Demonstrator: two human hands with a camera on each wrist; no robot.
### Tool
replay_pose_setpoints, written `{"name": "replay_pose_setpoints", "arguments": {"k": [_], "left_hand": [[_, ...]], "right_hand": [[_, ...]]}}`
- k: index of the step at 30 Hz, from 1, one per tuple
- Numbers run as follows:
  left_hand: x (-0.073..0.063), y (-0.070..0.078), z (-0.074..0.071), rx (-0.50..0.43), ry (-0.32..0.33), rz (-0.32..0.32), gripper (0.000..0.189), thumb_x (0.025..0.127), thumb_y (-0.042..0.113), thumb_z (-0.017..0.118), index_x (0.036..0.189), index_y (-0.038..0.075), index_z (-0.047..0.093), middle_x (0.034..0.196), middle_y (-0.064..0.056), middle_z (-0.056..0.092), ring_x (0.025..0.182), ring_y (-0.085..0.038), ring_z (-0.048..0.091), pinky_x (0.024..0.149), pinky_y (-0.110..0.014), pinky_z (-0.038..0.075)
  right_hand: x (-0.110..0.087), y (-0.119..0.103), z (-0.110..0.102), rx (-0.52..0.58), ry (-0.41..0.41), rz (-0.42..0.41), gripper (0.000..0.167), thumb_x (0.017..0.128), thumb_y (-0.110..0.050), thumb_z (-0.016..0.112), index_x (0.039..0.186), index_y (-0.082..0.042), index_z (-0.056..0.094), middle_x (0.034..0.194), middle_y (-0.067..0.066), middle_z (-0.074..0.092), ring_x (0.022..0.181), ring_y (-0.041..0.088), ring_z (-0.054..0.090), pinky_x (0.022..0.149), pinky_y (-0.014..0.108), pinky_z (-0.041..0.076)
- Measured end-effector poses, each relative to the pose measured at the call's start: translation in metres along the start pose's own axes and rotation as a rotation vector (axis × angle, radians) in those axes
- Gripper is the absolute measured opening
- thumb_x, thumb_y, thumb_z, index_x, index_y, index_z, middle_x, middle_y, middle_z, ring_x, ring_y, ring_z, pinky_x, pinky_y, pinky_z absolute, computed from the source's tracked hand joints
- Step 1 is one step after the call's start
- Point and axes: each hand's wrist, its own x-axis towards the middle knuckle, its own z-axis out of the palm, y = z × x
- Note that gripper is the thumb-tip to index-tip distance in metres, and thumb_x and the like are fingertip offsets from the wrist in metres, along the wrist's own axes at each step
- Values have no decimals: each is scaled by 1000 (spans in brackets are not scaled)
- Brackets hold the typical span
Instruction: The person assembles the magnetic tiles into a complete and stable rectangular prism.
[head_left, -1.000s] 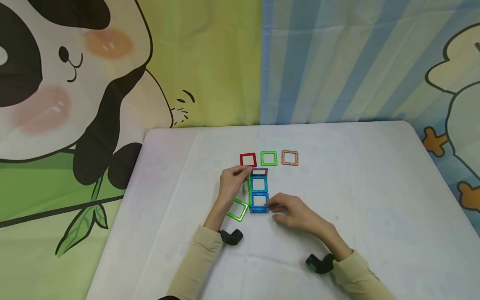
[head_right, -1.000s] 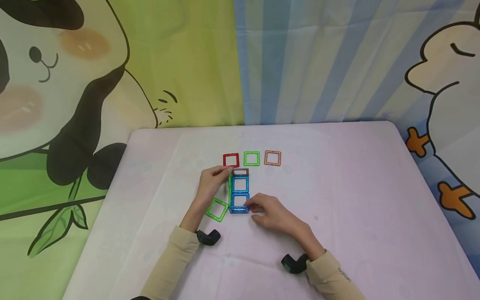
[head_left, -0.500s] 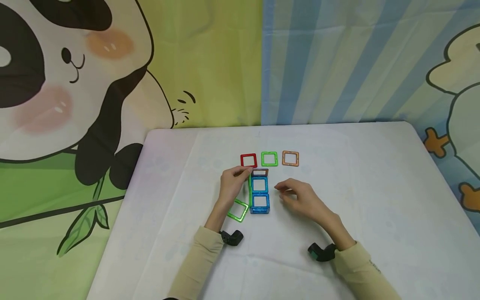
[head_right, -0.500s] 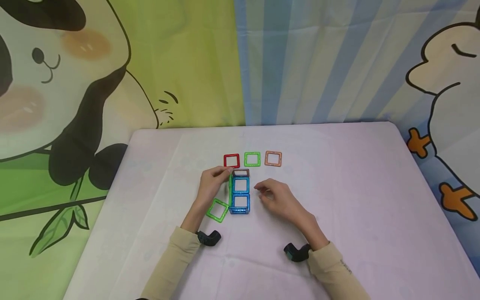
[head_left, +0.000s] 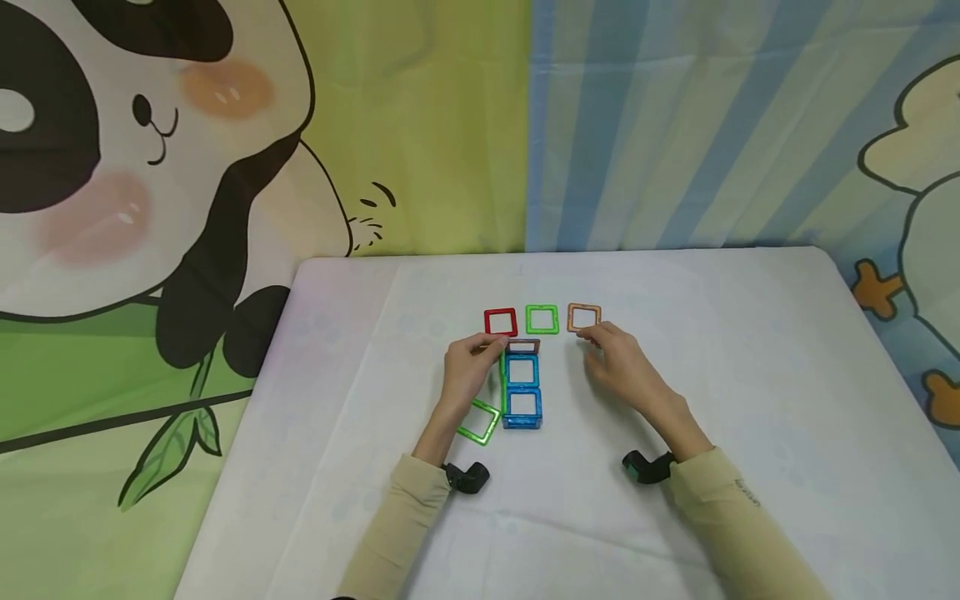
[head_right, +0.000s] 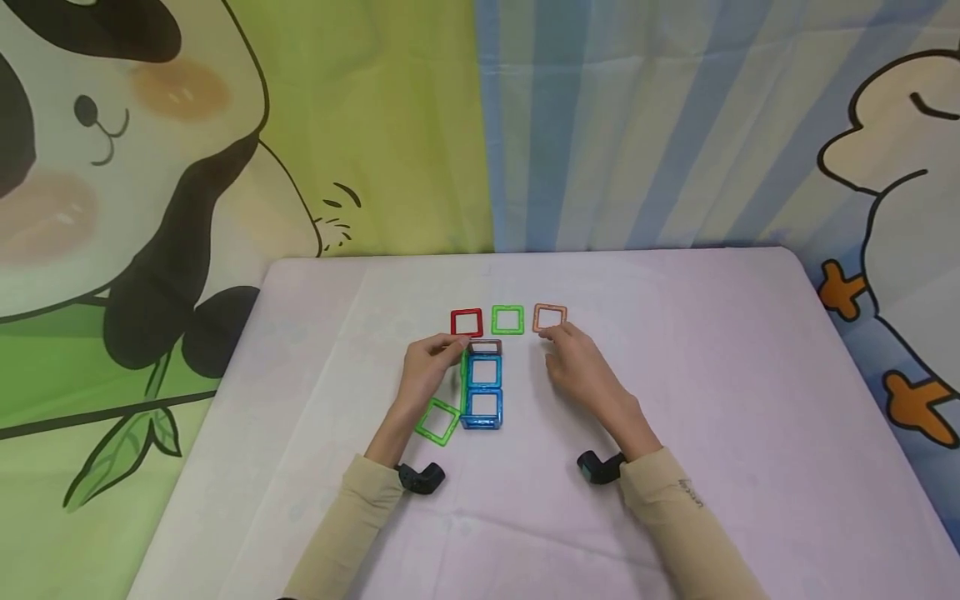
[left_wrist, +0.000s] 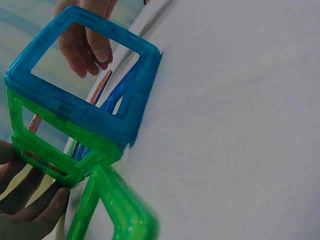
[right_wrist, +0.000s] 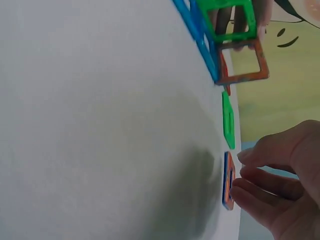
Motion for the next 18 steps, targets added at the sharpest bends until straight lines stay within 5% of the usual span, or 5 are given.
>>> {"name": "replay_pose_setpoints", "arguments": {"k": [12,18], "left_hand": [[0,-3,1,2,5,6,26,97,37,72,108,14,80,104,-3,78,97,-20,72,101,-45,51],[0,-3,2,9,9,9,26,97,37,72,107,15,80,104,-2,78,96,-19,72,100,-44,52]], "right_hand": [[25,9,-4,-223,-81,-20,39,91,8,63,130,13,57,134,31,56,126,45,55,101,54,53],[40,10,-11,-267,-217,8,46,97,4,57,141,13,47,140,33,49,130,46,48,104,55,49]]}}
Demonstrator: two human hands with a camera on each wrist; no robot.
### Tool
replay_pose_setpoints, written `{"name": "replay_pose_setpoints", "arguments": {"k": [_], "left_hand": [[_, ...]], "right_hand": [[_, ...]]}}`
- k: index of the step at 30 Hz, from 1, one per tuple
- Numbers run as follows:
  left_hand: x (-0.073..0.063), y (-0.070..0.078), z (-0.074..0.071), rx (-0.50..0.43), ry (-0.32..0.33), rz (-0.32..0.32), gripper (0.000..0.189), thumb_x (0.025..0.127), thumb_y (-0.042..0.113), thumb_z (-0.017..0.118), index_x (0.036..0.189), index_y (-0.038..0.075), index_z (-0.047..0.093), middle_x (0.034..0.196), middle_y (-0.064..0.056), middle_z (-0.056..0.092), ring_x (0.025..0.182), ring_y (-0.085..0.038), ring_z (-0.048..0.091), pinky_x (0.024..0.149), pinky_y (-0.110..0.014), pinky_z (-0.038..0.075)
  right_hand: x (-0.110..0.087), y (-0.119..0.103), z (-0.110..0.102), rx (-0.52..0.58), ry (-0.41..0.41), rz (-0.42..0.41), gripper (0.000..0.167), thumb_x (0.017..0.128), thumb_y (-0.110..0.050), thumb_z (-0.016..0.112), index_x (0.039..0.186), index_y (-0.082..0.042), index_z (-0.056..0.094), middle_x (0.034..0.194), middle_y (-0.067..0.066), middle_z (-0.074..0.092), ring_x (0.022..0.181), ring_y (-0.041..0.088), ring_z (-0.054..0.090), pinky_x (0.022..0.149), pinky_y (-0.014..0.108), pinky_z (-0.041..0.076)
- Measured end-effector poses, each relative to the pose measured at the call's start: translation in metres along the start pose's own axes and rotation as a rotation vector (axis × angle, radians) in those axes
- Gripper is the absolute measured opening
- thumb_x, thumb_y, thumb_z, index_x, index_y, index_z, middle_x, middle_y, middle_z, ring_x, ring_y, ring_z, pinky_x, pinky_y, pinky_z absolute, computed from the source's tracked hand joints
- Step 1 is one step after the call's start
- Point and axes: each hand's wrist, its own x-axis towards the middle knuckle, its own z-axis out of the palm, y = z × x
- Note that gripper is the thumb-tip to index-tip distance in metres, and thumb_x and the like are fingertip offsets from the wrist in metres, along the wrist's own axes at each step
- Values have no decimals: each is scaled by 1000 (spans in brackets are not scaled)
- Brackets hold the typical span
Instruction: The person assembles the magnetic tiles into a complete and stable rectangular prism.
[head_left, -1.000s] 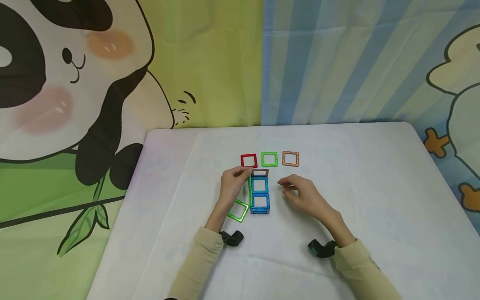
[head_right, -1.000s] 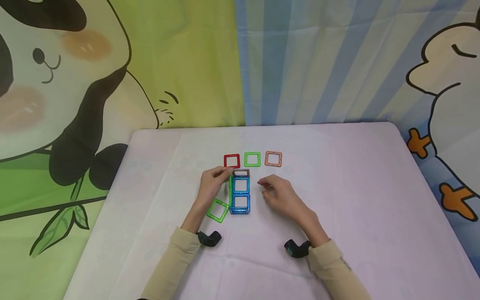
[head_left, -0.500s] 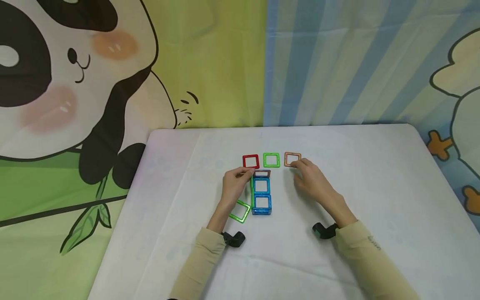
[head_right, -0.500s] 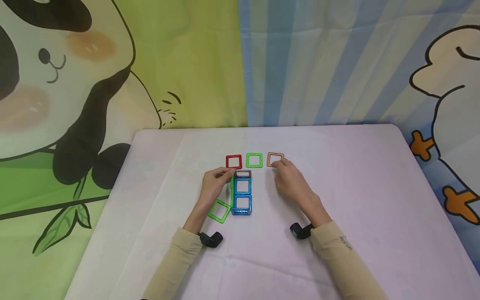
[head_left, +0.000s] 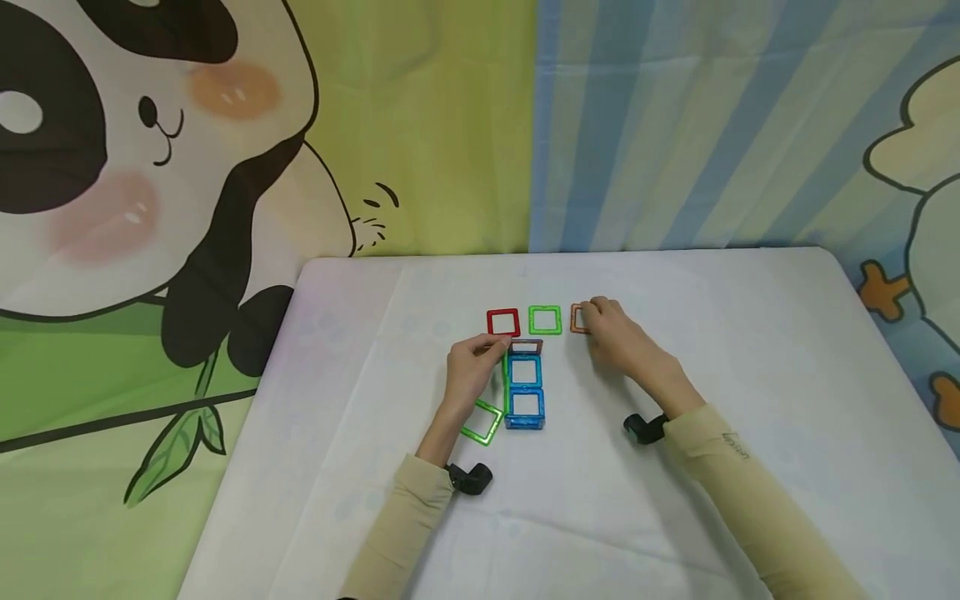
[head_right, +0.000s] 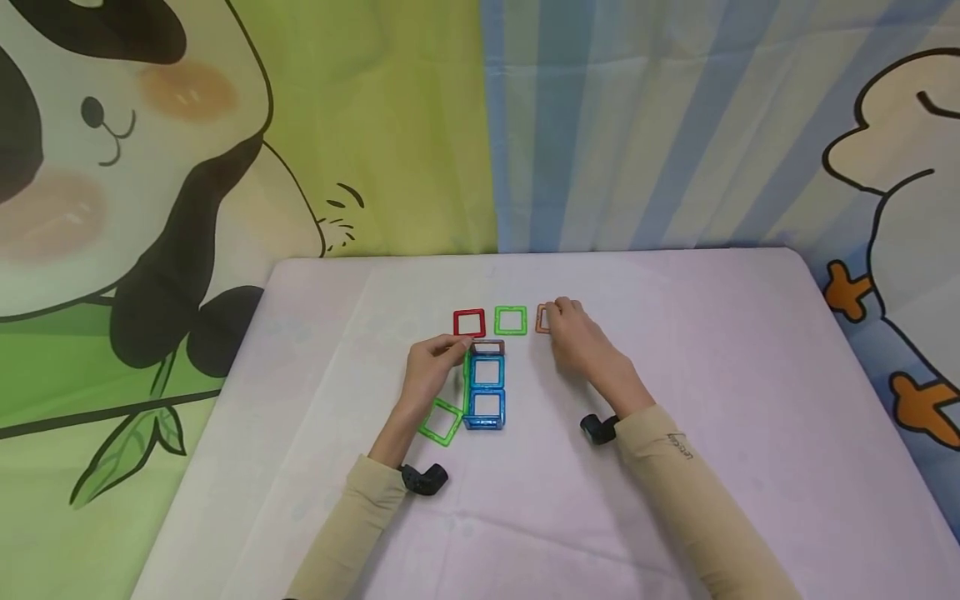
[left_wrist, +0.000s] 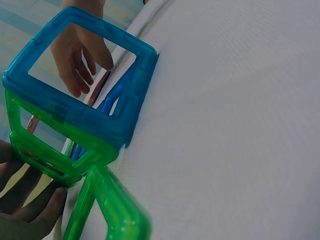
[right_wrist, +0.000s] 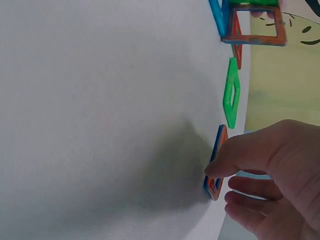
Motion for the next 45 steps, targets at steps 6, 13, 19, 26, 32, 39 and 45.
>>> {"name": "replay_pose_setpoints", "arguments": {"k": [6,13,19,26,32,39,45], "left_hand": [[0,2,-1,-8,2,5,25,97,35,72,107,13,80,103,-3,78,96,-19,73,100,-44,53],[-1,1,-2,-11,-8,13,26,97,35,72,109,13,79,104,-4,78,97,-19,72,99,-43,52],[0,0,-2,-6,-13,18,27,97,36,71,109,13,80,104,-3,77,96,-19,71,96,-41,53],[0,1,-2,-5,-17,18,27,97,36,71,109,13,80,103,-3,77,95,-18,70,94,-38,53],[-2,1,-3,-18,-18,38,26,97,35,72,108,12,80,103,-4,78,96,-19,71,92,-37,55],[-2,2,-3,-31,-19,41,26,97,33,73,108,12,80,103,-6,77,97,-21,71,90,-35,55],[-1,1,-3,-24,-21,42,26,97,34,72,108,12,80,103,-5,77,95,-19,70,90,-35,55]], "right_hand": [[11,1,-5,-54,-96,31,47,96,1,57,139,16,45,140,34,45,125,45,47,101,54,50],[16,0,-7,-93,-150,25,49,94,0,63,137,17,47,142,35,44,123,44,47,98,53,51],[19,1,-7,-101,-158,19,50,92,-2,68,136,16,50,134,33,48,115,41,49,91,51,52],[20,2,-8,-117,-167,11,51,92,-3,70,136,15,51,133,33,49,114,41,49,89,50,52],[20,-1,-7,-117,-189,20,54,93,0,68,140,15,47,139,34,46,119,42,49,93,51,52],[21,-2,-7,-129,-175,34,56,89,0,72,139,12,51,130,30,51,109,36,50,89,48,54],[18,-1,-6,-117,-143,13,53,88,2,71,137,10,53,123,28,51,104,36,49,80,46,52]]}}
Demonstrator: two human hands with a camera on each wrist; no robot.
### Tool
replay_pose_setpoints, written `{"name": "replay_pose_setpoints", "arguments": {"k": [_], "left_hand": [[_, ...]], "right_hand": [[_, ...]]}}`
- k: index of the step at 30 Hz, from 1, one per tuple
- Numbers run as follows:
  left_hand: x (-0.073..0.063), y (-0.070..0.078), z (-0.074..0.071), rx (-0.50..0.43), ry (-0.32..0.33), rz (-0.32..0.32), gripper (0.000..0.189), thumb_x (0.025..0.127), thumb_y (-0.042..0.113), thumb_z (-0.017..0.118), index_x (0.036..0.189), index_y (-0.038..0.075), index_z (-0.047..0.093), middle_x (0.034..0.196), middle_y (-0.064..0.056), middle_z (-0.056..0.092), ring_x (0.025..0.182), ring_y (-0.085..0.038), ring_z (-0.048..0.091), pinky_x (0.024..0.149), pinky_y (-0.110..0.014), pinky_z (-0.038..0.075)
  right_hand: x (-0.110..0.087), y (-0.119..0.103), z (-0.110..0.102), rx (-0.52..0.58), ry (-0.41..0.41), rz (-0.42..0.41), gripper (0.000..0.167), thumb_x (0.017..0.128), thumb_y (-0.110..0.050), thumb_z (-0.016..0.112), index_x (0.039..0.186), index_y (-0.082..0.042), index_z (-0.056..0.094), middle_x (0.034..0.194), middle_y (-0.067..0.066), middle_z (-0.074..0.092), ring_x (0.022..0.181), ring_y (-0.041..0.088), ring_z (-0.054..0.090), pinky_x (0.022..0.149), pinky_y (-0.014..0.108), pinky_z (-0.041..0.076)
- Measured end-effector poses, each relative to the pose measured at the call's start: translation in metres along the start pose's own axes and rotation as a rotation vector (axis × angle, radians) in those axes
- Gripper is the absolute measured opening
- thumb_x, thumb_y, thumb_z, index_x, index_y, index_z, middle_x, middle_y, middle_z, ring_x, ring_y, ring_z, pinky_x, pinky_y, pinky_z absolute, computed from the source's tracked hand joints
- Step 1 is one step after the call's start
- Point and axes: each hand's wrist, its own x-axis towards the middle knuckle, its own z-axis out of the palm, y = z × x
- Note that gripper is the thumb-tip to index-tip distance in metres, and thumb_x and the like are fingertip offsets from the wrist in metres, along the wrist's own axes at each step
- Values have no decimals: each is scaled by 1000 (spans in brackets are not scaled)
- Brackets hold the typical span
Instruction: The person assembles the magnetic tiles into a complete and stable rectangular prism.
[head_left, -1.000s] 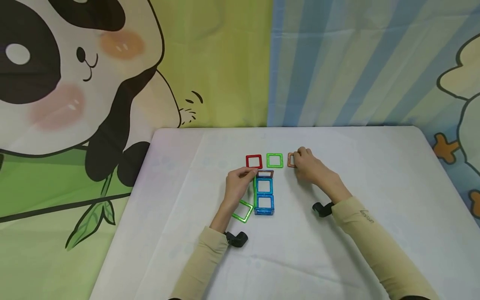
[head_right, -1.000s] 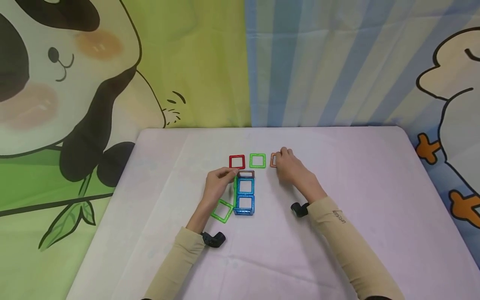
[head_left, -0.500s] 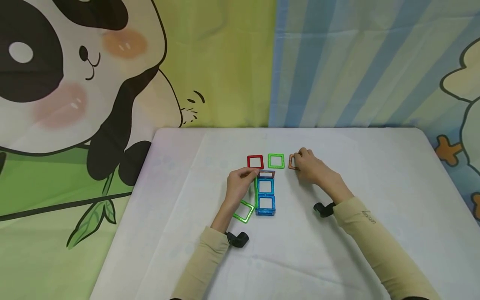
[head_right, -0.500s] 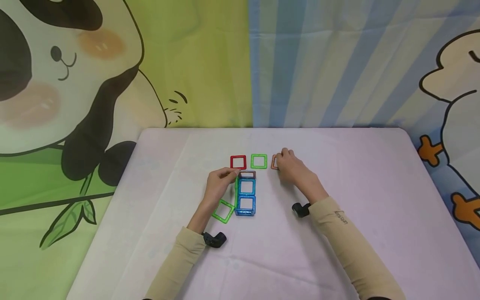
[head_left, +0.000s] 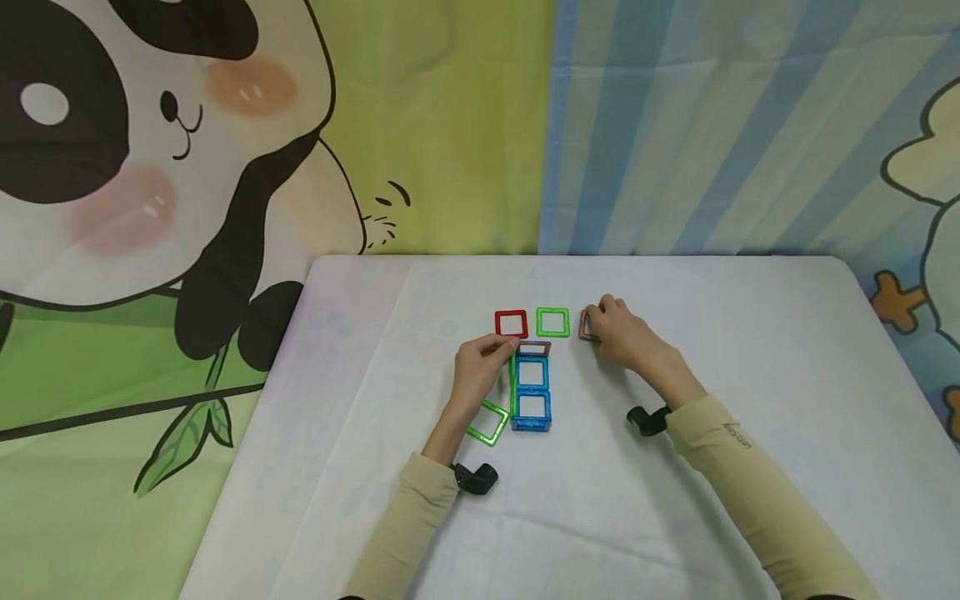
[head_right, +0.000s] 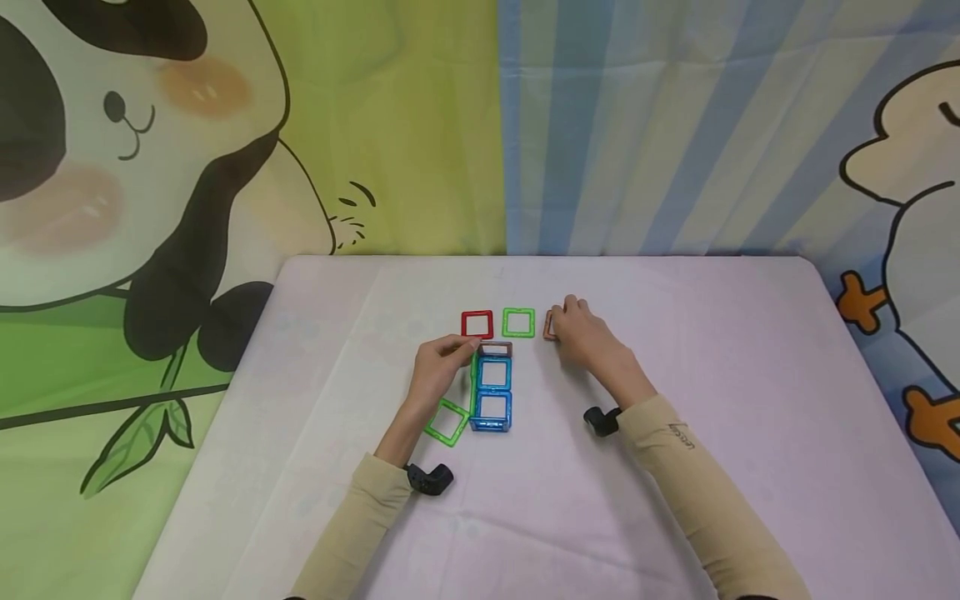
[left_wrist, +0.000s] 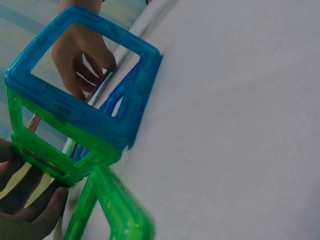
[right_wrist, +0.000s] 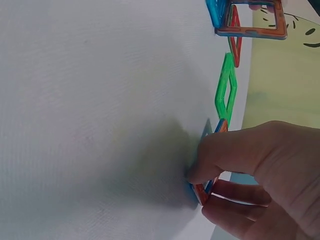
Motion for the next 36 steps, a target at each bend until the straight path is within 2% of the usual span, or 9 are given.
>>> {"name": "replay_pose_setpoints", "arguments": {"k": [3,9,15,26,32,36], "left_hand": [[0,-1,0,7,-1,-3,26,97,35,72,109,12,79,102,-3,77,95,-18,69,90,-34,54],[1,-1,0,13,-4,-5,26,97,35,72,108,14,80,103,-2,77,96,-18,70,91,-36,55],[1,-2,0,9,-9,-3,26,98,35,71,108,13,79,105,-3,77,97,-18,70,93,-37,56],[1,-2,0,12,-9,-11,25,97,36,71,107,15,80,103,-2,77,96,-18,69,91,-35,55],[2,-3,-1,5,-16,-1,25,98,35,71,107,14,79,103,-2,76,95,-17,68,90,-34,54],[2,-3,-1,4,-18,4,26,98,35,71,108,13,79,103,-3,76,96,-18,68,91,-35,53]], "right_hand": [[-3,1,-1,32,11,0,60,86,3,71,142,7,51,122,27,51,104,36,48,78,46,51],[-10,0,-3,90,6,7,73,82,4,74,149,-2,48,128,27,50,108,37,50,82,50,53],[-15,2,-1,143,29,-11,74,80,5,74,148,-4,49,129,26,50,108,37,50,81,50,52],[-23,-2,2,265,71,-40,72,80,1,76,146,-3,48,130,25,51,109,36,53,87,50,53],[-27,-6,7,358,70,-45,75,80,-1,79,147,-5,46,134,23,50,117,36,53,99,54,52],[-29,-10,10,417,80,-72,80,78,0,82,148,-4,44,134,22,50,119,36,55,102,54,51]]}}
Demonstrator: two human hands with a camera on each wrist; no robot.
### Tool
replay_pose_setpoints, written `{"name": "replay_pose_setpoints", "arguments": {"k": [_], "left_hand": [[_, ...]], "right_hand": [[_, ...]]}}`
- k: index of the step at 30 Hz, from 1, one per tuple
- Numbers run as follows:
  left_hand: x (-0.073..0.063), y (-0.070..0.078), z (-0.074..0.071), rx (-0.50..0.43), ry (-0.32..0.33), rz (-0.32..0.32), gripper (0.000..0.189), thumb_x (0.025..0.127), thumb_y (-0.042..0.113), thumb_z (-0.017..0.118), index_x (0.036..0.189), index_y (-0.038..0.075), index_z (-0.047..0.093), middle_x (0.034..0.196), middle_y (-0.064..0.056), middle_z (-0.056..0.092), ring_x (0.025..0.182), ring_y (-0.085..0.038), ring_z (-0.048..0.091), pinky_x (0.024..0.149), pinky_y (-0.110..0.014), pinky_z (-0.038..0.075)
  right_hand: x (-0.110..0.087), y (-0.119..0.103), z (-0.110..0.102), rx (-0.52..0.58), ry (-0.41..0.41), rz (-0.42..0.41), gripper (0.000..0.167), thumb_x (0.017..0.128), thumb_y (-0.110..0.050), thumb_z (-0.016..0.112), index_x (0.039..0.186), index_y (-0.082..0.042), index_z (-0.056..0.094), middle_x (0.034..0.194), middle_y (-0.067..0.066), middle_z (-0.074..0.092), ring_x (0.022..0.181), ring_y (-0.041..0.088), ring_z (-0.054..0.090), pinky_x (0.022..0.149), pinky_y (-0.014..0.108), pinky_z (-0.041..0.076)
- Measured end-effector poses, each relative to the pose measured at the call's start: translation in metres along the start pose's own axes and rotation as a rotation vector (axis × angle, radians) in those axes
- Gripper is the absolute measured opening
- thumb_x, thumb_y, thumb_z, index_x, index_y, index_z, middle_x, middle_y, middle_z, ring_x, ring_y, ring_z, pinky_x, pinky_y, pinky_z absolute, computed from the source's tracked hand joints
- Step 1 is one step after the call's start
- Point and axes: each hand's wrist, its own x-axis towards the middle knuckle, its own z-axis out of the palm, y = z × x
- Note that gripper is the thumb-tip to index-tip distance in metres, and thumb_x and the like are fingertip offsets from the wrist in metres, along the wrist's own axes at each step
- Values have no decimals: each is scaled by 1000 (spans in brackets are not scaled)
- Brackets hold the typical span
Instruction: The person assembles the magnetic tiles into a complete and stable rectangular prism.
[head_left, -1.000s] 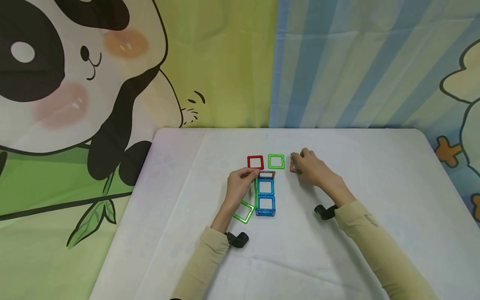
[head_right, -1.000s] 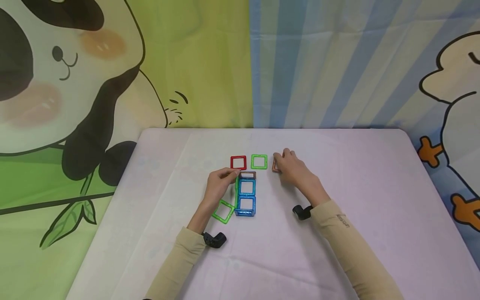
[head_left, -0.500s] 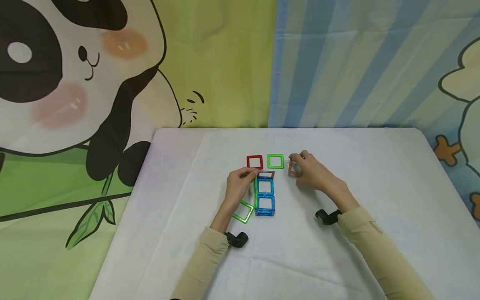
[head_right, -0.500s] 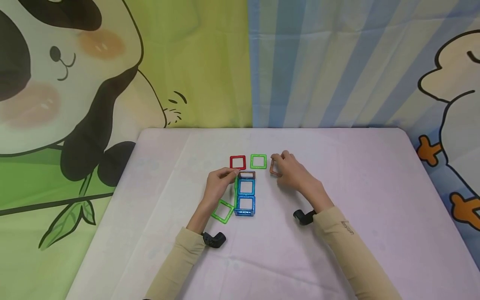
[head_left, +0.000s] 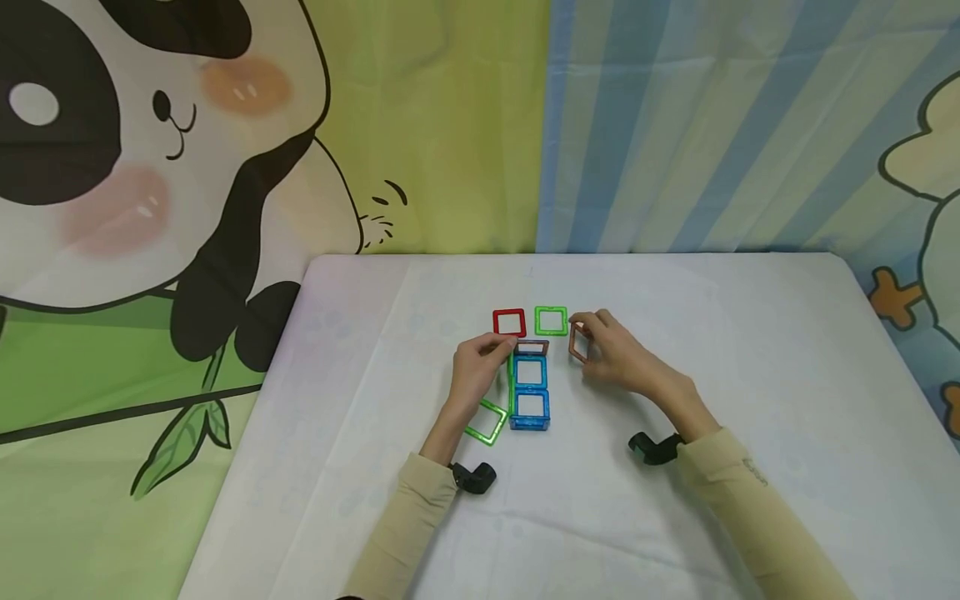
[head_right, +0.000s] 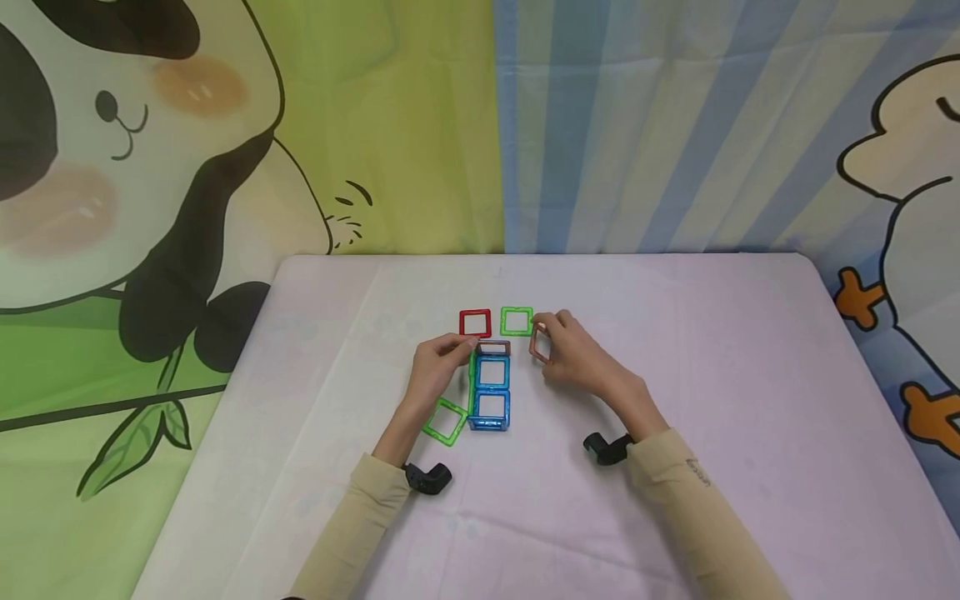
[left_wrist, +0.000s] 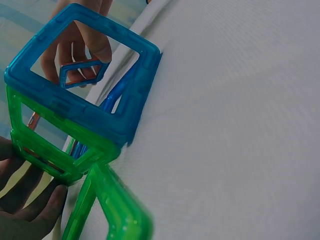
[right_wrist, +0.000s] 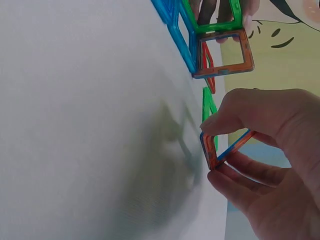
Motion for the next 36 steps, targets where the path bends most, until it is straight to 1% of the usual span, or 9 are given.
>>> {"name": "replay_pose_setpoints", "arguments": {"k": [4,9,14,19,23,31,36], "left_hand": [[0,0,0,5,-3,1,26,98,36,71,109,13,79,103,-3,76,96,-18,68,91,-35,54],[0,1,0,3,-6,0,27,98,36,71,109,13,79,104,-3,75,96,-18,68,92,-35,54],[1,1,0,6,-8,-6,28,98,37,70,110,13,79,105,-3,75,97,-19,68,93,-36,54],[1,0,-1,11,-13,-6,28,98,37,70,110,14,78,106,-3,75,98,-18,68,94,-35,55],[1,0,-1,11,-14,-3,27,98,37,70,110,13,78,105,-3,75,97,-19,67,93,-35,55],[1,0,0,11,-12,-3,26,99,36,69,109,14,79,104,-3,75,96,-19,67,92,-35,55],[0,-1,0,8,-14,-4,27,99,36,69,109,13,79,104,-3,74,96,-20,66,92,-36,55]], "right_hand": [[-2,-2,3,40,11,-19,81,77,0,83,147,-3,43,132,21,51,118,35,56,102,52,52],[-4,-4,7,71,33,-44,78,77,2,83,145,-2,44,129,19,53,116,34,57,99,51,53],[-5,-4,12,96,58,-94,76,75,2,84,141,-1,46,124,19,56,116,35,60,101,52,53],[-5,-3,18,135,44,-104,72,75,2,85,137,0,47,123,17,58,117,34,61,104,50,52],[-4,-3,23,164,31,-105,71,76,3,84,136,1,46,124,17,59,117,33,60,105,48,52],[-4,-7,30,218,46,-152,71,75,7,84,135,3,45,127,20,59,119,34,61,103,44,53],[-3,-8,35,233,50,-158,72,76,7,84,135,3,44,131,21,58,122,35,60,103,43,53]]}}
